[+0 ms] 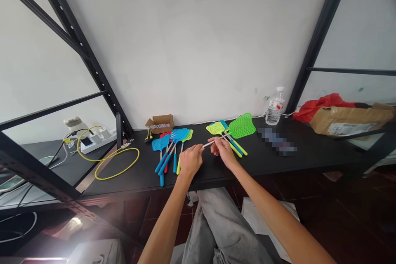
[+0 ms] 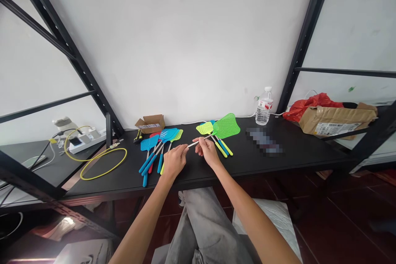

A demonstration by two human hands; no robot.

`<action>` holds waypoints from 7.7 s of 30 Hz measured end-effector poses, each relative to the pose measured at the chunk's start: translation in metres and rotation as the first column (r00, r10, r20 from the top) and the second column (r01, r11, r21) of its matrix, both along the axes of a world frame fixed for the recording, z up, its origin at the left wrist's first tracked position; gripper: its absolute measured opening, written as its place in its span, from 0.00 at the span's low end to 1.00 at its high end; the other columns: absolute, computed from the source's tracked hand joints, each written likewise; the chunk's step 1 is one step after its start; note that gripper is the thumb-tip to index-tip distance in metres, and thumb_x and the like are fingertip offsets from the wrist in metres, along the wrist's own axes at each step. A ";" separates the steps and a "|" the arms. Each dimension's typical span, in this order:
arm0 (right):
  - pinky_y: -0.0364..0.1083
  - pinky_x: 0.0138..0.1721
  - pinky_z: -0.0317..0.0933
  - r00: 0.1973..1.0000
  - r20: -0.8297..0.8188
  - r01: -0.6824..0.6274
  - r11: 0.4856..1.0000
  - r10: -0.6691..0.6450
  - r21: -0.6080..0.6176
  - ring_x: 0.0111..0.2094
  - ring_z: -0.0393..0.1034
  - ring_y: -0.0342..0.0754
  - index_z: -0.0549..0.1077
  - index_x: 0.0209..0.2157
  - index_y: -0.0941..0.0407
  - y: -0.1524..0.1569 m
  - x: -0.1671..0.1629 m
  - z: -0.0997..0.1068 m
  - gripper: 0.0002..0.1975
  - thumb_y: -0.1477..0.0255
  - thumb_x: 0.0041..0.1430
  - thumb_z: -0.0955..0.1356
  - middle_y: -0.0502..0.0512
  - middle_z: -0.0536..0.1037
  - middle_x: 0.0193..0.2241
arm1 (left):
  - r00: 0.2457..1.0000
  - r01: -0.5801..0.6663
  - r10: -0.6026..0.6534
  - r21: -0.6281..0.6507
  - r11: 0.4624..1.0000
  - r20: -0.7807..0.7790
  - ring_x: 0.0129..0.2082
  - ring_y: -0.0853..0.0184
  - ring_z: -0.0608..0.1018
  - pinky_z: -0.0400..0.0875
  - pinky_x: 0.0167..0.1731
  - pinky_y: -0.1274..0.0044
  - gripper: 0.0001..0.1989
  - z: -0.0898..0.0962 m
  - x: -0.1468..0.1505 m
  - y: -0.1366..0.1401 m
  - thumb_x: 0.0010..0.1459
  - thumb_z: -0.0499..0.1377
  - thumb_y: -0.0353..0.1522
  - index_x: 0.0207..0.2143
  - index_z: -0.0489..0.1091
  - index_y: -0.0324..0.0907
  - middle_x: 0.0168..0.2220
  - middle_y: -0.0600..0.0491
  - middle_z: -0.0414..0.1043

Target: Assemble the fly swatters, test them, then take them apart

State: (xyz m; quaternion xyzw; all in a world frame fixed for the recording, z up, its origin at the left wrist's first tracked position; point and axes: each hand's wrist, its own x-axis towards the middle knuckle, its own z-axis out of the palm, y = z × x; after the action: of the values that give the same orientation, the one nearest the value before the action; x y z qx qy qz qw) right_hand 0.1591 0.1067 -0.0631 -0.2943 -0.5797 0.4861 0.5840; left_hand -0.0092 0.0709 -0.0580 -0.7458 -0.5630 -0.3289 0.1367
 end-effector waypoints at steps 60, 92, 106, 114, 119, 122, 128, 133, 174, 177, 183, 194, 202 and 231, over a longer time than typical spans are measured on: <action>0.48 0.31 0.57 0.047 0.930 0.236 0.909 -0.365 0.345 0.28 0.72 0.53 0.72 0.18 0.54 0.052 0.035 0.063 0.17 0.61 0.57 0.68 0.57 0.75 0.23 | 0.982 0.074 -0.062 -0.063 0.995 0.178 0.40 0.66 0.79 0.67 0.37 0.77 0.17 0.006 0.006 -0.005 0.70 0.44 0.37 0.47 0.71 0.46 0.41 0.52 0.78; 0.42 0.22 0.57 0.804 0.592 0.126 0.988 -0.048 -0.092 0.20 0.67 0.43 0.78 0.30 0.56 0.020 -0.006 0.008 0.18 0.57 0.60 0.65 0.55 0.79 0.26 | 0.962 -0.274 0.274 0.066 0.960 0.003 0.44 0.60 0.72 0.64 0.42 0.72 0.16 -0.003 0.004 0.000 0.66 0.48 0.28 0.51 0.70 0.45 0.43 0.49 0.74; 0.39 0.19 0.50 0.957 -0.289 -0.081 0.943 -0.017 -0.324 0.20 0.57 0.36 0.79 0.30 0.57 0.021 -0.053 0.011 0.20 0.56 0.42 0.77 0.47 0.69 0.23 | 0.986 -0.169 0.165 0.204 0.964 0.039 0.40 0.60 0.73 0.64 0.37 0.73 0.13 -0.003 0.003 0.002 0.66 0.52 0.36 0.48 0.72 0.44 0.38 0.48 0.75; 0.41 0.20 0.50 0.964 -0.254 0.026 0.976 -0.082 -0.215 0.21 0.56 0.38 0.79 0.29 0.57 0.020 -0.047 0.013 0.18 0.56 0.44 0.75 0.46 0.65 0.21 | 0.989 -0.144 0.137 0.195 0.970 0.046 0.35 0.64 0.74 0.62 0.32 0.75 0.15 -0.006 0.004 0.008 0.68 0.49 0.37 0.46 0.73 0.46 0.35 0.51 0.78; 0.41 0.20 0.50 0.949 -0.287 0.064 0.974 -0.126 -0.215 0.21 0.56 0.39 0.79 0.29 0.57 0.023 -0.043 0.019 0.18 0.56 0.44 0.76 0.47 0.65 0.21 | 0.989 -0.145 0.141 0.187 0.972 0.036 0.33 0.65 0.74 0.61 0.31 0.75 0.16 -0.005 0.006 0.007 0.68 0.48 0.38 0.46 0.73 0.47 0.34 0.52 0.78; 0.40 0.19 0.50 0.943 -0.298 0.081 0.972 -0.146 -0.221 0.22 0.56 0.38 0.79 0.29 0.58 0.026 -0.039 0.022 0.18 0.57 0.43 0.76 0.47 0.65 0.21 | 0.989 -0.150 0.148 0.174 0.973 0.025 0.33 0.65 0.74 0.61 0.30 0.75 0.16 -0.004 0.007 0.007 0.68 0.47 0.38 0.45 0.73 0.47 0.33 0.52 0.78; 0.41 0.18 0.50 0.937 -0.297 0.127 0.971 -0.185 -0.205 0.21 0.56 0.38 0.78 0.26 0.57 0.034 -0.031 0.027 0.17 0.57 0.42 0.76 0.47 0.66 0.21 | 0.988 -0.153 0.154 0.173 0.973 0.007 0.32 0.65 0.74 0.59 0.30 0.75 0.16 -0.003 0.008 0.006 0.69 0.46 0.38 0.44 0.73 0.47 0.32 0.52 0.78; 0.40 0.18 0.50 0.909 -0.330 0.185 0.956 -0.255 -0.229 0.21 0.57 0.38 0.77 0.27 0.57 0.040 -0.021 0.037 0.19 0.57 0.40 0.77 0.46 0.65 0.20 | 0.991 -0.135 0.135 0.186 0.973 0.010 0.32 0.64 0.74 0.59 0.30 0.74 0.15 -0.004 0.007 0.005 0.68 0.47 0.38 0.43 0.73 0.48 0.31 0.52 0.77; 0.41 0.19 0.52 0.971 -0.225 0.041 0.980 -0.085 -0.195 0.22 0.61 0.40 0.79 0.32 0.57 0.000 -0.004 0.033 0.20 0.54 0.48 0.74 0.50 0.70 0.25 | 0.991 -0.092 0.111 0.233 0.968 -0.071 0.35 0.62 0.72 0.57 0.36 0.71 0.13 0.002 0.004 0.001 0.68 0.48 0.36 0.45 0.72 0.47 0.32 0.50 0.73; 0.41 0.19 0.51 0.948 -0.288 0.070 0.974 -0.131 -0.214 0.22 0.59 0.39 0.79 0.31 0.57 0.005 0.012 0.041 0.19 0.55 0.45 0.76 0.48 0.68 0.23 | 0.989 -0.098 0.119 0.228 0.969 -0.083 0.34 0.63 0.71 0.56 0.35 0.71 0.14 0.002 0.004 0.001 0.68 0.48 0.36 0.43 0.73 0.47 0.30 0.50 0.72; 0.39 0.18 0.51 0.914 -0.342 0.141 0.962 -0.216 -0.232 0.21 0.59 0.38 0.78 0.29 0.57 0.010 0.037 0.046 0.19 0.56 0.42 0.77 0.47 0.66 0.21 | 0.989 -0.089 0.114 0.232 0.969 -0.097 0.33 0.62 0.71 0.55 0.36 0.70 0.13 0.003 0.007 0.000 0.68 0.48 0.36 0.42 0.73 0.49 0.30 0.50 0.72; 0.38 0.17 0.51 0.813 -0.457 0.258 0.927 -0.360 -0.272 0.21 0.59 0.36 0.76 0.29 0.59 0.024 0.076 0.054 0.17 0.61 0.45 0.77 0.45 0.66 0.21 | 0.976 -0.214 0.215 0.243 0.946 0.020 0.38 0.59 0.71 0.55 0.46 0.64 0.12 0.005 0.004 -0.004 0.67 0.50 0.34 0.42 0.74 0.51 0.32 0.50 0.74; 0.37 0.17 0.52 0.694 -0.531 0.303 0.867 -0.486 -0.397 0.19 0.58 0.35 0.74 0.30 0.58 0.039 0.110 0.051 0.10 0.66 0.56 0.73 0.44 0.63 0.21 | 0.973 -0.229 0.217 0.270 0.935 0.073 0.40 0.59 0.71 0.56 0.48 0.63 0.11 0.004 0.001 -0.003 0.65 0.52 0.32 0.41 0.74 0.51 0.34 0.51 0.76; 0.39 0.20 0.54 0.985 -0.136 0.076 0.972 -0.108 -0.225 0.25 0.64 0.41 0.81 0.32 0.58 -0.008 0.007 0.009 0.19 0.55 0.48 0.74 0.57 0.77 0.29 | 0.997 -0.053 0.069 0.291 0.955 -0.044 0.34 0.63 0.71 0.55 0.43 0.68 0.10 0.005 0.003 -0.002 0.66 0.53 0.37 0.41 0.75 0.51 0.33 0.53 0.78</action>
State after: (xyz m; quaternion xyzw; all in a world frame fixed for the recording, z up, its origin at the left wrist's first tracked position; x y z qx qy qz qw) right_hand 0.1657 0.0983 -0.0536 -0.3467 -0.4638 0.5396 0.6112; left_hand -0.0065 0.0686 -0.0532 -0.7084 -0.5278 -0.3833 0.2695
